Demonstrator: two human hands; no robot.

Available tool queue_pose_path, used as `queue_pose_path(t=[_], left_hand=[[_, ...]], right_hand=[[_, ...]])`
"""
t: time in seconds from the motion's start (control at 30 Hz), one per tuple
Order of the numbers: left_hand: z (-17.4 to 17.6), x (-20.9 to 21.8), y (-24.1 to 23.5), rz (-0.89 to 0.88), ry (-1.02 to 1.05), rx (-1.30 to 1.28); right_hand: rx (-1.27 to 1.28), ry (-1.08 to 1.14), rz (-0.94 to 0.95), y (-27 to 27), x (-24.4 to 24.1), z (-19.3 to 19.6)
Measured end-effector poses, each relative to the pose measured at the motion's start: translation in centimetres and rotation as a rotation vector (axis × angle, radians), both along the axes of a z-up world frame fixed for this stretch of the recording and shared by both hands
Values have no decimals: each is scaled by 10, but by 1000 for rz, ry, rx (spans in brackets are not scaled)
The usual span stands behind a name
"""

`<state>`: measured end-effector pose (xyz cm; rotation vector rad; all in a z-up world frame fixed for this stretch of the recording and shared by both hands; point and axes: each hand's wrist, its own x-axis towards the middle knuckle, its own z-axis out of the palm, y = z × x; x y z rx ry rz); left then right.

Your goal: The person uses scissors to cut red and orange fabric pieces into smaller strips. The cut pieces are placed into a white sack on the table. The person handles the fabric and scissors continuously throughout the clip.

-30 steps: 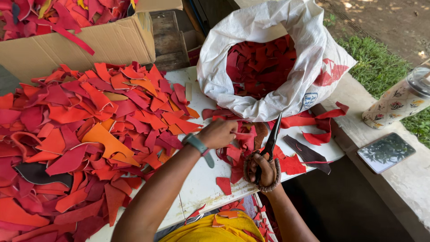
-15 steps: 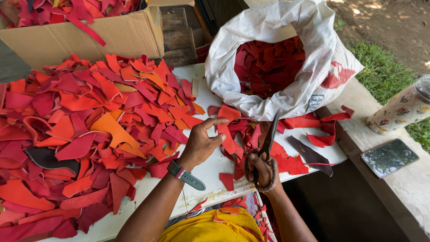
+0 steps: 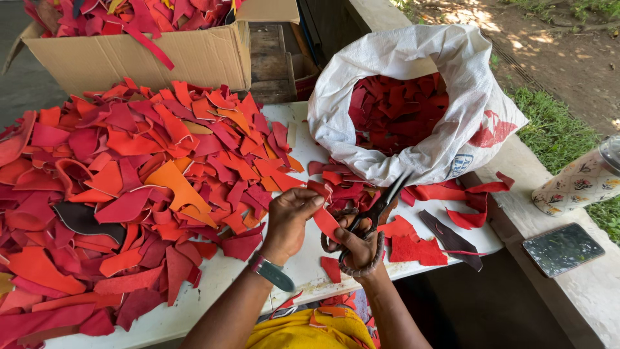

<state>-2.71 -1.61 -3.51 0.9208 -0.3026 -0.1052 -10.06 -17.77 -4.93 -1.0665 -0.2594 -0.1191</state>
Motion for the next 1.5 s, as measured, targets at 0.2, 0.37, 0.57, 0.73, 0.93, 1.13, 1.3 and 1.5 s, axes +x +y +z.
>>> queue_pose_path(t=[0.2,0.37,0.57,0.73,0.93,1.13,1.3,1.5], left_hand=[[16,-7,18,103,-261,418],[32,-9,12,185,-236,540],[26,10,12,266,-180,462],[26,18,15,99,3,289],[28,22,20,45,-45,476],[33,33,28,225,-217,448],[45,33,43,228,-81,189],[66,31,61,231,-103,392]], right_hand=[[42,231,-38,-10,-7,-23],[108,279,-14,-7,-10,-25],[78,280,-20,-8,-14,-20],[28,308,-62,-9,-13,-12],[23,302,-82,-14,-17,-9],[55,267,-79,-13,-16,-14],[-60,193,-58,-18,-13,-19],[-185,285,-51,-7,-16,-25]])
